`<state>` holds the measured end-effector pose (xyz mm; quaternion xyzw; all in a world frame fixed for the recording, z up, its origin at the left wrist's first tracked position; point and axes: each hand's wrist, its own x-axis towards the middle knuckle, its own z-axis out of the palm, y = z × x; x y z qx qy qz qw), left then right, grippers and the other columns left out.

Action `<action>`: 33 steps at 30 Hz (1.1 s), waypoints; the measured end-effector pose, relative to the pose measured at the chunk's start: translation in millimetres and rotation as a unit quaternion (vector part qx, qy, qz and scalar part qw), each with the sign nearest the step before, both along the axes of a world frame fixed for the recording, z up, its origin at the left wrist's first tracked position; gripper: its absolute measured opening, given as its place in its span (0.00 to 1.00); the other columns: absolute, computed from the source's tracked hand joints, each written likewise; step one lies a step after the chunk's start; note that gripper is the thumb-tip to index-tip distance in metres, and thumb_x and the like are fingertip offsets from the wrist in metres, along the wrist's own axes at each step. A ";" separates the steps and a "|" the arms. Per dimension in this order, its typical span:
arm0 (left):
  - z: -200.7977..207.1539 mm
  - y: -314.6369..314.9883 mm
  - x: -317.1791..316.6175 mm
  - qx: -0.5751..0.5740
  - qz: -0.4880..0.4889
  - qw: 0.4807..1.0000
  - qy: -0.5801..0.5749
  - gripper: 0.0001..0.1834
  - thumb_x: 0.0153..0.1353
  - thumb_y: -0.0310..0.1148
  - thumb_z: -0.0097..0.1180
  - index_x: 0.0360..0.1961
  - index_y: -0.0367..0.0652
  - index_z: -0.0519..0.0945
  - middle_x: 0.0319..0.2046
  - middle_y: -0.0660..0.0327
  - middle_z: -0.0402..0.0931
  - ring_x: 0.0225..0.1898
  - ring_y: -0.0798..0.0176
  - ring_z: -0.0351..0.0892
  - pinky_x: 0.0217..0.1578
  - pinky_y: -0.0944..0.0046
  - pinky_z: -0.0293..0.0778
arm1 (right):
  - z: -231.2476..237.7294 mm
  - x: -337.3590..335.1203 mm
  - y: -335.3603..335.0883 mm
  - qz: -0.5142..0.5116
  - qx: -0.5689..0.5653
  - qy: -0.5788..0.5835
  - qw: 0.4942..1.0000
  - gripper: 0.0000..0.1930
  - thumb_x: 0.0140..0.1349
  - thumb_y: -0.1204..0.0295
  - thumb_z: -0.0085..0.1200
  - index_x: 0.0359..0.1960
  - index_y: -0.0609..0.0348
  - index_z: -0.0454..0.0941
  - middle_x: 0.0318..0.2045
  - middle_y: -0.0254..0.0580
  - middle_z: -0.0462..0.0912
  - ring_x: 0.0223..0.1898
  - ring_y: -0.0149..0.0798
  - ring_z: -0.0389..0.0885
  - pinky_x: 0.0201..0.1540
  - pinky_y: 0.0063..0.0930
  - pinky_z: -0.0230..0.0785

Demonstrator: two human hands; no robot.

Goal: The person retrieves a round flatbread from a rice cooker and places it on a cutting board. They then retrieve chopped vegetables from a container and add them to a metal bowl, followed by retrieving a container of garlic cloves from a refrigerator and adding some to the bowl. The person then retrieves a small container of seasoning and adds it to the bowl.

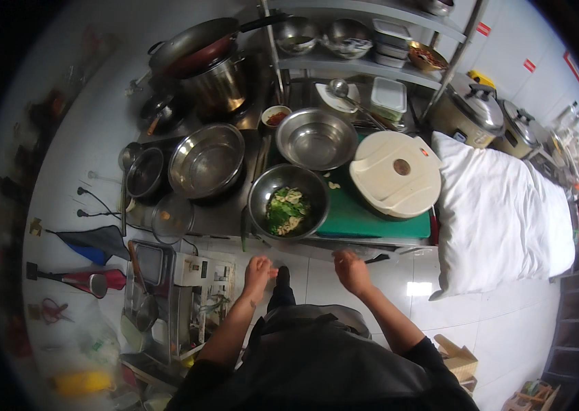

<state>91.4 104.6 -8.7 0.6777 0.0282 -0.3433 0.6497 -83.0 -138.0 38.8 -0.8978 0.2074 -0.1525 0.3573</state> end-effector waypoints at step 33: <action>60.5 -266.3 310.2 0.024 -0.263 0.964 0.011 0.07 0.67 0.23 0.49 0.42 0.32 0.66 0.47 0.49 0.71 0.45 0.51 0.80 0.42 0.50 0.85 | 14.7 344.6 -244.7 -0.390 -0.027 0.322 0.862 0.29 0.60 0.63 0.56 0.60 0.66 0.68 0.58 0.52 0.73 0.60 0.53 0.73 0.59 0.40 0.70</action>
